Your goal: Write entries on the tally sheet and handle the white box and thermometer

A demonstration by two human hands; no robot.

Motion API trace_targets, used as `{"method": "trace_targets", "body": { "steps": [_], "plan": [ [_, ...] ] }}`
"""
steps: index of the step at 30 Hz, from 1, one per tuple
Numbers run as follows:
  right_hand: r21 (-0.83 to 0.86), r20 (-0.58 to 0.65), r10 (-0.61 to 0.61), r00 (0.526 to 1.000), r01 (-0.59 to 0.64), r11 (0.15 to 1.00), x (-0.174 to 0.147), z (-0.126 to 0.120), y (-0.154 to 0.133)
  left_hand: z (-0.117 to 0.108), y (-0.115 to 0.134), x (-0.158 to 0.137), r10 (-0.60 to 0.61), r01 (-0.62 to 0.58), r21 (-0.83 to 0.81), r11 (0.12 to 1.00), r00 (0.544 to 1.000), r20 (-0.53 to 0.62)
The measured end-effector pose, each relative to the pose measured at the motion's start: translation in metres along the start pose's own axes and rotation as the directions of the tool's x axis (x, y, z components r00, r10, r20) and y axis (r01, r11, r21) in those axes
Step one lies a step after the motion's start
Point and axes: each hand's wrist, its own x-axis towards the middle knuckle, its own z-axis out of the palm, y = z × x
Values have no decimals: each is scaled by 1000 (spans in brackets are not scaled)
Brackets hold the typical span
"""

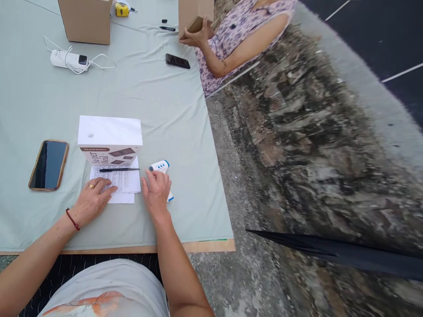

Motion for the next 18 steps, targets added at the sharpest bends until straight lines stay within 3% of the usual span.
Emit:
{"method": "trace_targets", "body": {
  "steps": [5,8,11,13,15,18],
  "plan": [
    [-10,188,-171,967,176,984,25,22,-22,6,7,0,3,1,100,995,1000,-31],
    [40,274,-292,916,292,955,32,16,-13,8,7,0,34,-28,126,992,998,-44],
    [200,249,-377,892,333,921,23,1,-3,7,9,0,45,-40,106,994,998,-44],
    [345,172,-296,939,224,911,11,-6,-2,4,11,1,25,-24,78,997,1000,-8],
    [515,115,-109,987,34,857,-2,-7,-8,-5,11,5,-5,3,36,999,997,71],
    [722,147,147,978,-208,660,-13,1,-21,-22,3,21,-91,109,-77,991,973,214]
  ]
}}
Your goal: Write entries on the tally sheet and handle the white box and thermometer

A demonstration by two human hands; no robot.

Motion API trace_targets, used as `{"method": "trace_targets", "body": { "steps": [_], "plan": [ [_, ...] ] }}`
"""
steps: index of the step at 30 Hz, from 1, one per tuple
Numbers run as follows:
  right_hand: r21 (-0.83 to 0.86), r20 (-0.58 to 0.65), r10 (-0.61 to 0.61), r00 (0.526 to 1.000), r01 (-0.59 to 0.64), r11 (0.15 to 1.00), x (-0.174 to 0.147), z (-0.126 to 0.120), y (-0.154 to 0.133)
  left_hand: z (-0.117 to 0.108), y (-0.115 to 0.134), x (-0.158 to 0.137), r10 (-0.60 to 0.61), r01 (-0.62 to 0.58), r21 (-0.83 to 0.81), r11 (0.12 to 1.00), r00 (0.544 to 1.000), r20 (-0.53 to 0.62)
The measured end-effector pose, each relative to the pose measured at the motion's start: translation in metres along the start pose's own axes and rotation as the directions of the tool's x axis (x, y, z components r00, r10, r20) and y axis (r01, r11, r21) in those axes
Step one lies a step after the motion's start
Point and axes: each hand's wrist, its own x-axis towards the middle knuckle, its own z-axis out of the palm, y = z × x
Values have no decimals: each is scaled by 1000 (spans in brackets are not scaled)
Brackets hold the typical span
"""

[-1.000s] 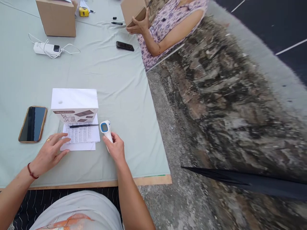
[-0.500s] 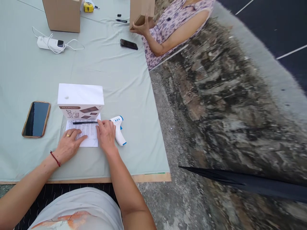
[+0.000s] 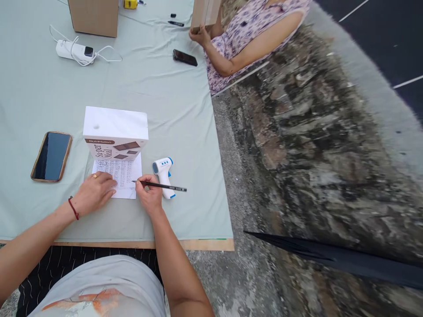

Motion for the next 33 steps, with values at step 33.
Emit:
{"method": "trace_targets", "body": {
  "steps": [33],
  "plan": [
    [-113,86,108,990,-98,989,-7,16,-7,22,16,31,-220,218,-101,971,976,-7]
  ]
}}
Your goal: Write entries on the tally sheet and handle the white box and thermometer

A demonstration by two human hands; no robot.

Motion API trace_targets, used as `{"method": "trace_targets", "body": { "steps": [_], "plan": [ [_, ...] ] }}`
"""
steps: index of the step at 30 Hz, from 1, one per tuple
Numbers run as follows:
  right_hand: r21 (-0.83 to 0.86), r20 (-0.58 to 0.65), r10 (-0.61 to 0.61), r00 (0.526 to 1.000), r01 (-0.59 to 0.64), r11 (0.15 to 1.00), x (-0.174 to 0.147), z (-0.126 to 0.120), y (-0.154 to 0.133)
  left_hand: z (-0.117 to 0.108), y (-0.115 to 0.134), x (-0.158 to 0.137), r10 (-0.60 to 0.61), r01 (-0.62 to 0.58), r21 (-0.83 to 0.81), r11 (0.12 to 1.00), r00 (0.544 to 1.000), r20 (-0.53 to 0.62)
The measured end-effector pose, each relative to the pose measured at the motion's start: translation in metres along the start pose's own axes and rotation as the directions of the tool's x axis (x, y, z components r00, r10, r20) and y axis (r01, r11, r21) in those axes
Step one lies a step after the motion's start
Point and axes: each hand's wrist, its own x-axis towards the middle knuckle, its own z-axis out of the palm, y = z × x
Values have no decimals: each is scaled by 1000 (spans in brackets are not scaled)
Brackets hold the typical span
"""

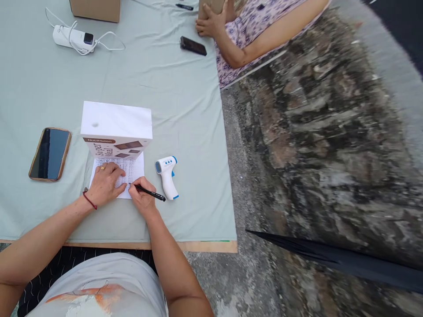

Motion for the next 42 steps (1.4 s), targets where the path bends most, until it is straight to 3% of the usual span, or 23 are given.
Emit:
{"method": "trace_targets", "body": {
  "steps": [32,42],
  "plan": [
    [11,-46,-2,999,3,1000,-2,0,4,0,-2,1,-5,5,-4,1000,1000,-2],
    [23,-74,-28,997,30,999,-1,0,5,-4,2,2,-53,54,-3,999,997,55]
  ]
}}
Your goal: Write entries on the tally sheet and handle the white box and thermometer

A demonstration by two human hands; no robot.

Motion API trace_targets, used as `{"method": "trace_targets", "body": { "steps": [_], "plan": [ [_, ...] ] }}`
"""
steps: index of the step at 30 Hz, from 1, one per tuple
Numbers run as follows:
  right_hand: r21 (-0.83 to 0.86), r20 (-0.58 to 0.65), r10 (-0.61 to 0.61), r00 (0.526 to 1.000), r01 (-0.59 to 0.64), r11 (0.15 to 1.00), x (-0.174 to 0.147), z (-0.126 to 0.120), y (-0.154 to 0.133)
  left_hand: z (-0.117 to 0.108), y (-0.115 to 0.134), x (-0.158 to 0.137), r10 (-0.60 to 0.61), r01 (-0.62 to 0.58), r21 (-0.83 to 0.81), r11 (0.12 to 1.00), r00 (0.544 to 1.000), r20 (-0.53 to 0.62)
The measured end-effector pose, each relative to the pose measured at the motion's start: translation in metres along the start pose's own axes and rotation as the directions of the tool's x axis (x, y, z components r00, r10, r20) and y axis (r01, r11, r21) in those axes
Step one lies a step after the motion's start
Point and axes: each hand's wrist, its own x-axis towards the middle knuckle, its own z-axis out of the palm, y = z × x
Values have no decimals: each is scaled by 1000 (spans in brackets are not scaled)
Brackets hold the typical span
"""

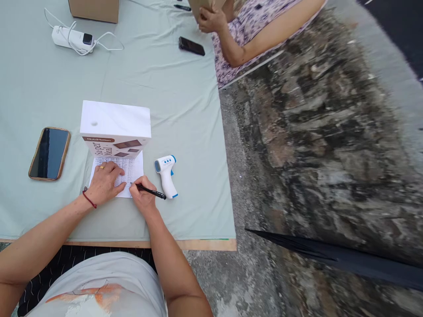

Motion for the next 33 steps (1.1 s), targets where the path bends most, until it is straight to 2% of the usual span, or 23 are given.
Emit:
{"method": "trace_targets", "body": {
  "steps": [8,14,21,25,27,29,30,32,33],
  "plan": [
    [7,-1,6,1000,-6,1000,-1,1,3,3,-2,0,11,-12,-15,1000,1000,-20],
    [34,-67,26,997,-23,999,-2,1,3,3,-2,1,7,-8,-20,1000,1000,-18],
    [-17,-38,-16,999,16,1000,-2,1,5,6,-4,0,20,-22,-36,999,999,-38],
    [-111,-169,-100,981,82,990,-5,2,9,8,-5,1,24,-31,-78,997,996,-90],
    [-190,-236,-190,953,146,971,-5,1,11,5,-11,2,52,-87,-198,976,983,-176],
    [-290,-225,-304,926,234,928,-3,1,12,-2,-21,3,74,-205,-357,912,935,-347],
    [-346,-201,-354,914,272,898,-2,1,13,-7,-29,3,66,-277,-406,871,884,-462],
    [-452,-151,-414,898,310,836,-1,2,15,-15,-46,6,-2,-377,-405,833,731,-683],
    [-497,-132,-428,894,314,809,-1,2,15,-19,-56,8,-57,-384,-393,836,651,-757]
  ]
}}
